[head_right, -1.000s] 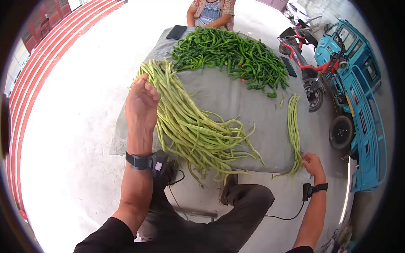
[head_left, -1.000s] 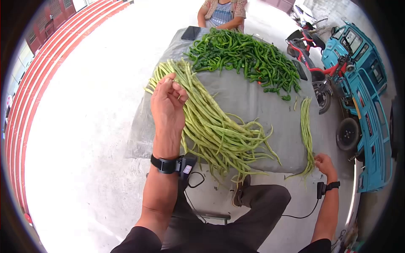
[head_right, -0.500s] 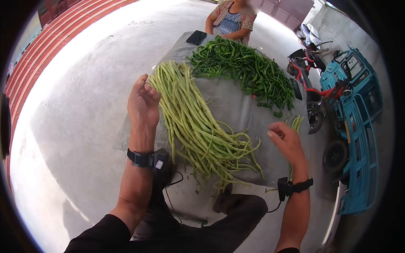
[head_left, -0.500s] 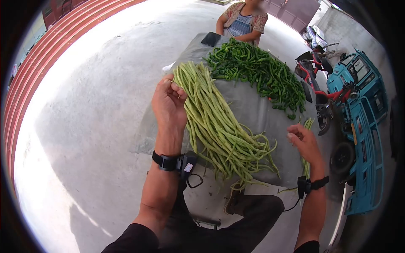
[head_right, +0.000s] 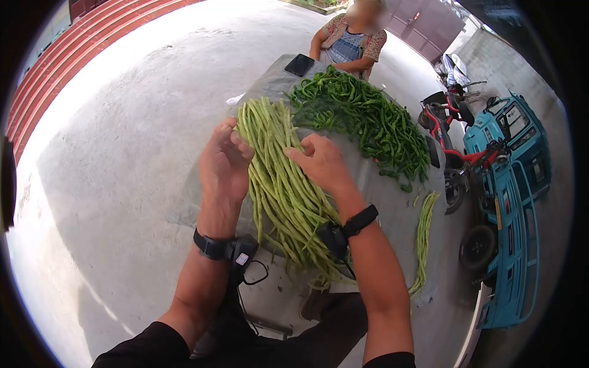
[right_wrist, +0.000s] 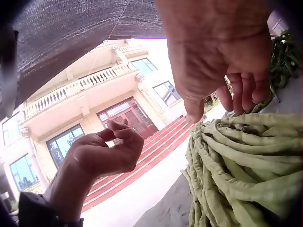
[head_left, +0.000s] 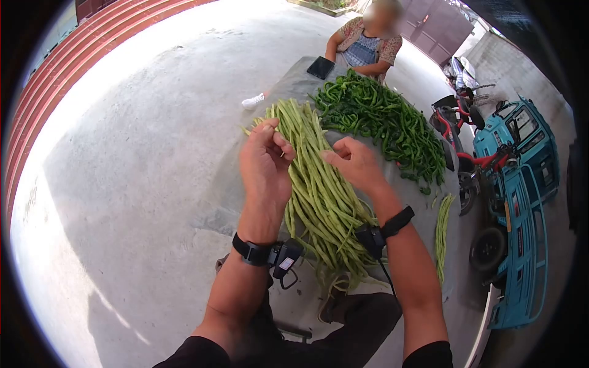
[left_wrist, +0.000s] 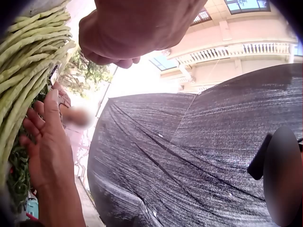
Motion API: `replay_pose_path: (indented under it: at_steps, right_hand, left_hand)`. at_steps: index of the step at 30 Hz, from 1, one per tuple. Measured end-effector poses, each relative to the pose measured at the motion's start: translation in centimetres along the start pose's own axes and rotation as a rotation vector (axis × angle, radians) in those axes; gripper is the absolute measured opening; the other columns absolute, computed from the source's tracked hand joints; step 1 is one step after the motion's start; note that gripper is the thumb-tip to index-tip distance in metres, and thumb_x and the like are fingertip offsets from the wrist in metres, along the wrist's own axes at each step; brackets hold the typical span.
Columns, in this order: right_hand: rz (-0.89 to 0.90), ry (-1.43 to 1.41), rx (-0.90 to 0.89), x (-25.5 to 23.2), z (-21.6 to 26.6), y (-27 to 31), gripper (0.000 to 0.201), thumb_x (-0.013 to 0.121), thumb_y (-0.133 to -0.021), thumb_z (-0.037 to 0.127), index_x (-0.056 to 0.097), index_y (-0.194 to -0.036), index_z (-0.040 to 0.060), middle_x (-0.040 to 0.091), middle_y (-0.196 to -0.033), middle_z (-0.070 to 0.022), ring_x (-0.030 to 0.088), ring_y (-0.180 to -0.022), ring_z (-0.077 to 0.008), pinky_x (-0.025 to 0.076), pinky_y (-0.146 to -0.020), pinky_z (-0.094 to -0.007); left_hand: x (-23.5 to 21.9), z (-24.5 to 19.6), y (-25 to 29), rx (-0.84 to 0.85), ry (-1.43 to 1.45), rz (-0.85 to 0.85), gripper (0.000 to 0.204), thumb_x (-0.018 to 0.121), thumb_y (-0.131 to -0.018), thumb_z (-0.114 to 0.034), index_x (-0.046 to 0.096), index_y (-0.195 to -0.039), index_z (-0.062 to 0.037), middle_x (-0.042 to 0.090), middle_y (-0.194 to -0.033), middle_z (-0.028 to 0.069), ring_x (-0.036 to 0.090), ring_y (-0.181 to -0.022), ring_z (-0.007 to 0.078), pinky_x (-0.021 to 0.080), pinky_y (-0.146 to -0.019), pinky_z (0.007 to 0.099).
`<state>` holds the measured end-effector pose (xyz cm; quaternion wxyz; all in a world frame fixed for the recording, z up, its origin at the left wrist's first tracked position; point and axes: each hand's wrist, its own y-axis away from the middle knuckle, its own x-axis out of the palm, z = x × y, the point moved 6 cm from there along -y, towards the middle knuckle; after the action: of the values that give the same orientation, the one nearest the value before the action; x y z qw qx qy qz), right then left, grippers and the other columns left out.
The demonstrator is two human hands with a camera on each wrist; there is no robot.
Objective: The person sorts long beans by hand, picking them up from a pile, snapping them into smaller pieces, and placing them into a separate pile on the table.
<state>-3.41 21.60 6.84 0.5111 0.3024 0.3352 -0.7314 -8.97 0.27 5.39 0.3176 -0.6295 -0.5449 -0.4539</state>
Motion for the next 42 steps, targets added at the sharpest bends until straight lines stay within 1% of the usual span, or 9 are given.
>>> replay_pose_path:
  at_steps: [7, 10, 15, 21, 26, 29, 30, 34, 42]
  right_hand:
    - [0.021, 0.091, 0.054, 2.5, -1.0, -2.3, 0.056, 0.085, -0.082, 0.049, 0.071, -0.102, -0.0025, 0.073, -0.092, -0.0187, 0.071, -0.086, -0.0314, 0.055, -0.080, -0.0422]
    - [0.027, -0.095, 0.054, 3.2, -2.4, -2.9, 0.036, 0.085, -0.088, 0.027, 0.071, -0.103, -0.0020, 0.075, -0.089, -0.0086, 0.069, -0.076, -0.0151, 0.054, -0.069, -0.0329]
    - [0.092, -0.562, 0.194, 3.4, -3.4, -2.2, 0.025, 0.082, -0.089, 0.015, 0.071, -0.105, -0.0006, 0.073, -0.093, -0.0047, 0.067, -0.079, -0.0118, 0.053, -0.071, -0.0307]
    - [0.054, -0.809, 0.111, -0.5, 0.7, 0.7, 0.023, 0.080, -0.091, 0.010, 0.068, -0.109, 0.0003, 0.072, -0.095, -0.0019, 0.065, -0.083, -0.0073, 0.052, -0.074, -0.0270]
    - [-0.027, -0.626, -0.038, -2.8, 3.5, 4.5, 0.020, 0.079, -0.091, 0.007, 0.067, -0.107, 0.0030, 0.067, -0.091, 0.0025, 0.059, -0.079, -0.0048, 0.050, -0.070, -0.0250]
    - [-0.021, -0.466, -0.063, -2.9, 5.0, 7.2, 0.023, 0.081, -0.088, 0.004, 0.066, -0.106, 0.0041, 0.063, -0.088, 0.0023, 0.057, -0.077, -0.0054, 0.049, -0.068, -0.0250]
    - [-0.023, -0.414, -0.084, -2.9, 5.4, 7.9, 0.025, 0.082, -0.086, 0.004, 0.066, -0.106, 0.0042, 0.063, -0.088, 0.0018, 0.057, -0.077, -0.0059, 0.049, -0.067, -0.0253]
    - [-0.015, -0.360, -0.079, -3.2, 5.1, 10.1, 0.031, 0.086, -0.083, 0.005, 0.065, -0.106, 0.0043, 0.062, -0.087, -0.0004, 0.056, -0.075, -0.0076, 0.049, -0.066, -0.0268]
    - [0.169, -0.765, 0.023, -2.5, -0.2, 11.9, 0.022, 0.078, -0.095, 0.008, 0.065, -0.112, 0.0019, 0.066, -0.096, 0.0015, 0.058, -0.082, -0.0039, 0.050, -0.073, -0.0238]
  left_hand:
    - [0.3, 0.1, 0.4, -0.062, -0.046, 0.024, 0.019, 0.055, -0.106, -0.014, 0.063, -0.118, -0.0006, 0.059, -0.077, 0.0014, 0.056, -0.066, 0.0135, 0.048, -0.062, 0.0284]
    - [0.3, 0.3, 0.5, -0.080, -0.066, 0.049, 0.020, 0.056, -0.105, -0.014, 0.061, -0.119, -0.0011, 0.059, -0.077, 0.0004, 0.056, -0.068, 0.0122, 0.047, -0.063, 0.0272]
    - [0.1, 0.7, 0.3, -0.098, -0.061, 0.033, 0.017, 0.055, -0.105, -0.014, 0.066, -0.112, -0.0025, 0.062, -0.078, 0.0022, 0.059, -0.065, 0.0133, 0.048, -0.061, 0.0282]
    - [0.8, 3.1, 1.5, -0.206, -0.557, 0.175, 0.021, 0.063, -0.103, -0.025, 0.067, -0.111, -0.0059, 0.070, -0.095, 0.0009, 0.066, -0.087, 0.0116, 0.048, -0.072, 0.0302]
    - [2.8, 5.1, 3.3, -0.251, -0.557, 0.349, 0.067, 0.055, -0.108, -0.054, 0.056, -0.143, 0.0031, 0.070, -0.126, 0.0149, 0.069, -0.111, 0.0230, 0.052, -0.091, 0.0349]
    - [3.5, 6.0, 3.8, -0.397, -0.326, 0.375, 0.064, 0.055, -0.109, -0.051, 0.054, -0.143, 0.0034, 0.069, -0.131, 0.0195, 0.069, -0.114, 0.0244, 0.055, -0.094, 0.0384]
    - [3.9, 5.8, 4.4, -0.465, -0.237, 0.352, 0.053, 0.055, -0.112, -0.038, 0.052, -0.143, 0.0040, 0.068, -0.130, 0.0213, 0.068, -0.116, 0.0262, 0.057, -0.097, 0.0405]
    - [4.1, 6.1, 4.5, -0.351, -0.248, 0.382, 0.038, 0.052, -0.113, -0.018, 0.051, -0.143, 0.0043, 0.070, -0.126, 0.0194, 0.071, -0.113, 0.0282, 0.058, -0.096, 0.0399]
    - [5.5, 7.1, 4.9, -0.267, -0.225, 0.497, 0.037, 0.049, -0.113, -0.015, 0.050, -0.146, 0.0016, 0.069, -0.125, 0.0181, 0.069, -0.119, 0.0318, 0.057, -0.097, 0.0400]
